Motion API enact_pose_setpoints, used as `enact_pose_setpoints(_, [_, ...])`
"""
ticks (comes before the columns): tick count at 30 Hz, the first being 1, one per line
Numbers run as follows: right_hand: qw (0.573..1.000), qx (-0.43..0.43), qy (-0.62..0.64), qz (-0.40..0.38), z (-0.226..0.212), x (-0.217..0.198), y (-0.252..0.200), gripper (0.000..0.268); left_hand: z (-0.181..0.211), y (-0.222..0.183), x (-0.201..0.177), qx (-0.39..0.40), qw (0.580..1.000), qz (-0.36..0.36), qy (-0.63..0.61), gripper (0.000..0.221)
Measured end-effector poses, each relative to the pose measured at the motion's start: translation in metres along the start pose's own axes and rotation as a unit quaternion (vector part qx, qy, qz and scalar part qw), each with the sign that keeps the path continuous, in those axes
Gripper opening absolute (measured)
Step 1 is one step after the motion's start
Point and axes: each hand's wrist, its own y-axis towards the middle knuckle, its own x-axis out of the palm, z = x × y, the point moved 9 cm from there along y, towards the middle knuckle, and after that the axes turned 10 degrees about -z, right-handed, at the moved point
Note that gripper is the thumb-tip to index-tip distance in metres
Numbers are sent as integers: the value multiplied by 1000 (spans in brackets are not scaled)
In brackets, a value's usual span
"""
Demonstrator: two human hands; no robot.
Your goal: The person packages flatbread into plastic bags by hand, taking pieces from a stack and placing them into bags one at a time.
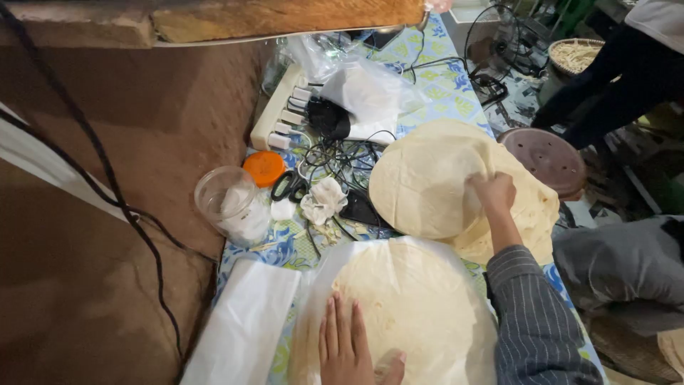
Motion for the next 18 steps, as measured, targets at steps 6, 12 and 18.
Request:
enact_pose_setpoints(6, [961, -222, -68, 152, -1, 24, 20, 52, -3, -2, 4, 1, 1000, 23, 13, 113])
enact_pose_setpoints(12, [984, -152, 14, 94, -3, 30, 38, 60, 5, 5, -10, -7, 999, -38, -25, 111])
enact_pose_setpoints(18, [918, -55, 393, -25, -10, 6, 23, 38, 15, 13, -29, -24, 994, -90, -53, 103])
